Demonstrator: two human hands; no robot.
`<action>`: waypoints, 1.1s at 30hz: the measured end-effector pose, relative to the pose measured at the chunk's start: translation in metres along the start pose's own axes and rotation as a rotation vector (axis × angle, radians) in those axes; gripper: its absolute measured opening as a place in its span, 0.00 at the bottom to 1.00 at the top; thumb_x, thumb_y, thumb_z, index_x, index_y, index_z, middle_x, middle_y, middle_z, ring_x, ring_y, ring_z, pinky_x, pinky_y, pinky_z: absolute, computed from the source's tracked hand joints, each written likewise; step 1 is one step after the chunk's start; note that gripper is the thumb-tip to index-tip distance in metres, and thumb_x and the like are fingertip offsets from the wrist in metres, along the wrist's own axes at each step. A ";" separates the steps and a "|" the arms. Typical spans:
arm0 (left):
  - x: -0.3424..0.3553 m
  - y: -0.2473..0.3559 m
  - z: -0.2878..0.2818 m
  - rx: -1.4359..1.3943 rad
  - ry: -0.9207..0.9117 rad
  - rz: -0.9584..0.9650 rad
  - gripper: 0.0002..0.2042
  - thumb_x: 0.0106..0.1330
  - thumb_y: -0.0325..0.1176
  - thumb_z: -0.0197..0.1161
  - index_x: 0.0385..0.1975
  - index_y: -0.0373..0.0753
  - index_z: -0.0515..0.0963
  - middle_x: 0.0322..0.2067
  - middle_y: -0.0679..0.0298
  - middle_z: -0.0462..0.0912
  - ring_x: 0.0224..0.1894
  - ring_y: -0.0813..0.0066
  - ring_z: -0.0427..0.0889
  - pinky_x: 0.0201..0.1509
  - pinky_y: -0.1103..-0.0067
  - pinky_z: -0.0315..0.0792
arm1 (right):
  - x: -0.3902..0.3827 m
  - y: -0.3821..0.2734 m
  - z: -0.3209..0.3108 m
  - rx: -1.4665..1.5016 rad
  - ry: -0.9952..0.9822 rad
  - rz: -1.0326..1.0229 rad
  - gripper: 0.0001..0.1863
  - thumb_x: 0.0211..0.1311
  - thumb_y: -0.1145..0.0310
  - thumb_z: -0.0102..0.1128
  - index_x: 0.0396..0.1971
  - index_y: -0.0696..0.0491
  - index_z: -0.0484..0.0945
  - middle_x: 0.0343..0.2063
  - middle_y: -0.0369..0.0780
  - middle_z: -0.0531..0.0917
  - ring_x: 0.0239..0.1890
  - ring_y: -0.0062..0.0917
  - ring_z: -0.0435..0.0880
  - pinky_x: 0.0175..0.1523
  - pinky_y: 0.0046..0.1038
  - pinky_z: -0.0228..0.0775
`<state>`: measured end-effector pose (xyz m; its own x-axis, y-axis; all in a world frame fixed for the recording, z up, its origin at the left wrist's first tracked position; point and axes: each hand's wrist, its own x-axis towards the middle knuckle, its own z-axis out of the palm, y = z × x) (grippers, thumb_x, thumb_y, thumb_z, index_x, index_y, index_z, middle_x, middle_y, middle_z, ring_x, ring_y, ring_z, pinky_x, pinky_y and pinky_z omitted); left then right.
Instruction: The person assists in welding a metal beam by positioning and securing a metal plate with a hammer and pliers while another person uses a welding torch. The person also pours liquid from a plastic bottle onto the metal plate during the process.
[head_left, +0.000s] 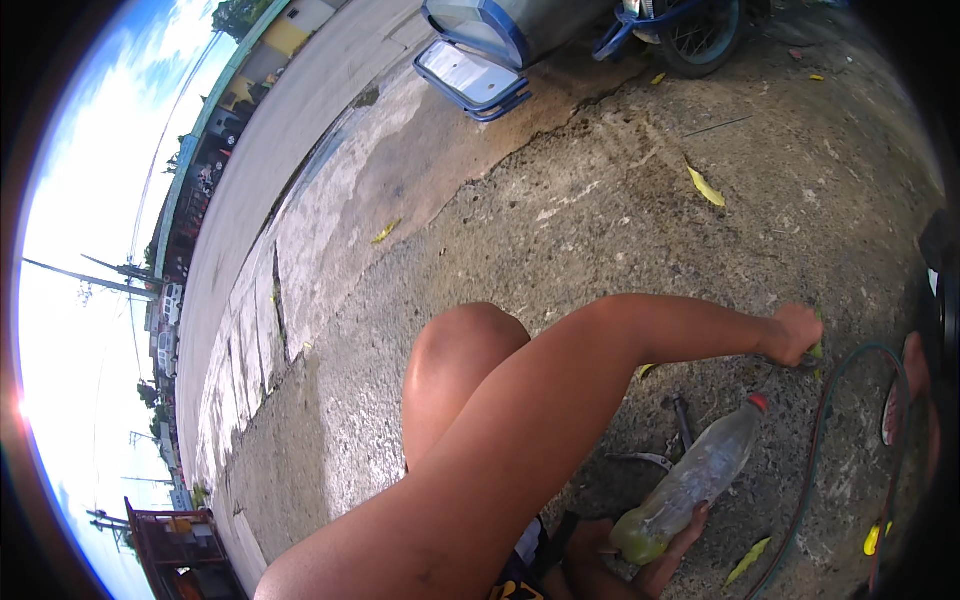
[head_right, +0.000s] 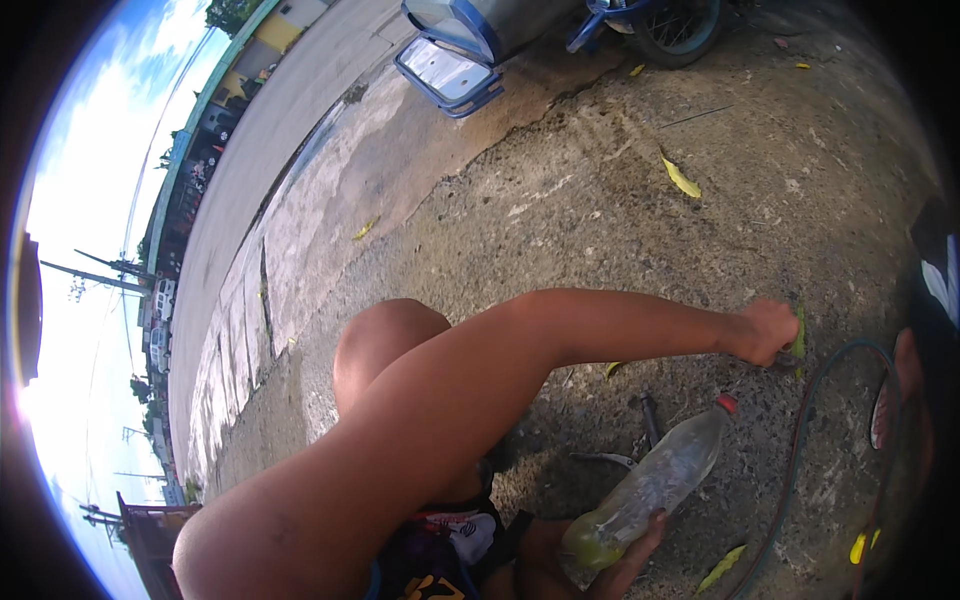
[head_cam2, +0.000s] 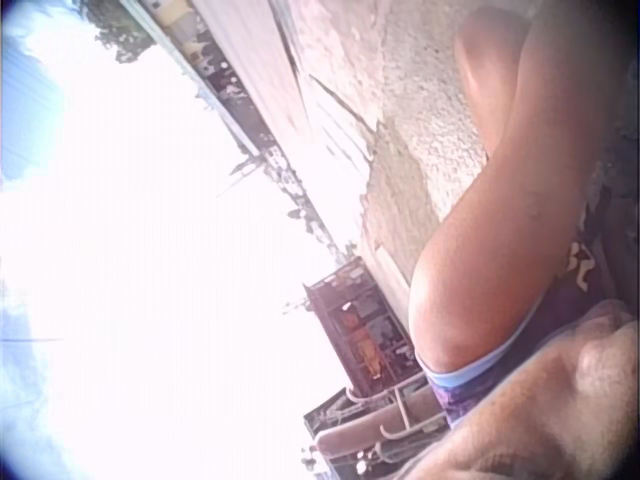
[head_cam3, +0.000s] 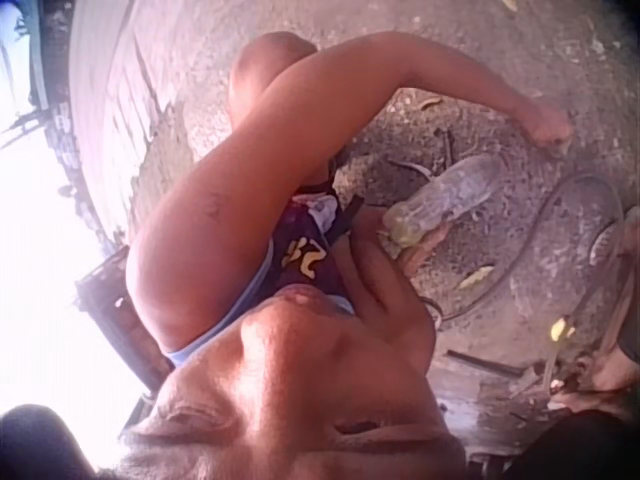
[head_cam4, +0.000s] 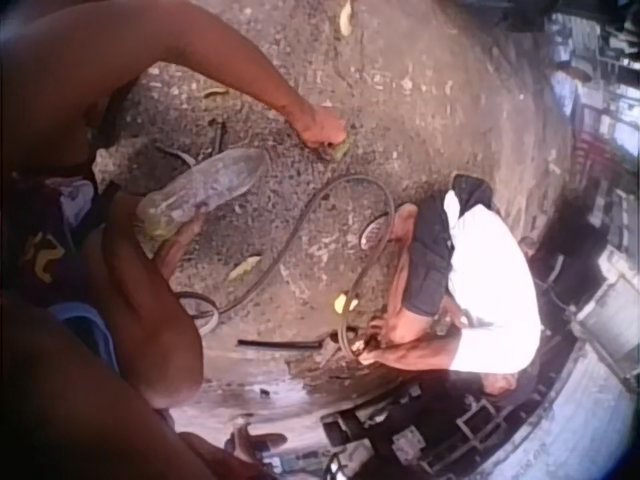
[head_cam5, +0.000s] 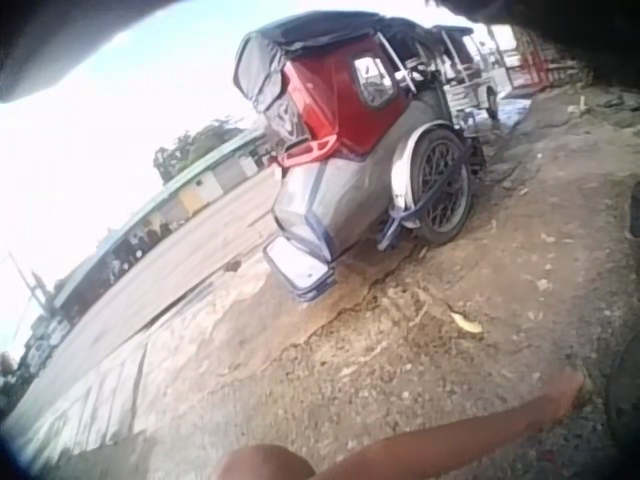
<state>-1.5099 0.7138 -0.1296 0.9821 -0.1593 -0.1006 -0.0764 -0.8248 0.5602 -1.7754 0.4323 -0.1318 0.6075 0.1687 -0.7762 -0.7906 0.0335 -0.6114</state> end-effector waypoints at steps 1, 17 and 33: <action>-0.003 -0.002 0.003 -0.009 0.002 -0.008 0.09 0.54 0.32 0.76 0.34 0.38 0.89 0.39 0.53 0.88 0.46 0.54 0.87 0.50 0.61 0.82 | -0.007 -0.003 0.005 0.002 -0.006 0.034 0.47 0.60 0.38 0.64 0.68 0.60 0.65 0.56 0.51 0.77 0.54 0.46 0.80 0.58 0.47 0.72; -0.009 -0.001 -0.003 0.072 -0.093 0.138 0.14 0.54 0.33 0.78 0.40 0.39 0.88 0.39 0.53 0.88 0.47 0.54 0.87 0.48 0.61 0.83 | -0.011 0.009 -0.010 0.058 -0.043 0.053 0.54 0.53 0.39 0.70 0.71 0.60 0.61 0.58 0.48 0.75 0.58 0.42 0.76 0.62 0.44 0.68; -0.022 0.017 -0.014 0.063 -0.232 0.060 0.20 0.60 0.27 0.71 0.55 0.40 0.84 0.46 0.49 0.87 0.49 0.50 0.86 0.54 0.59 0.82 | 0.019 -0.011 -0.041 -0.200 0.226 -0.682 0.51 0.52 0.53 0.75 0.71 0.60 0.58 0.59 0.50 0.72 0.58 0.41 0.76 0.63 0.41 0.69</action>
<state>-1.5307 0.7113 -0.1061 0.9103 -0.3233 -0.2587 -0.1513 -0.8412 0.5191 -1.7517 0.3947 -0.1459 0.9762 -0.0329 -0.2142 -0.2167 -0.1256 -0.9681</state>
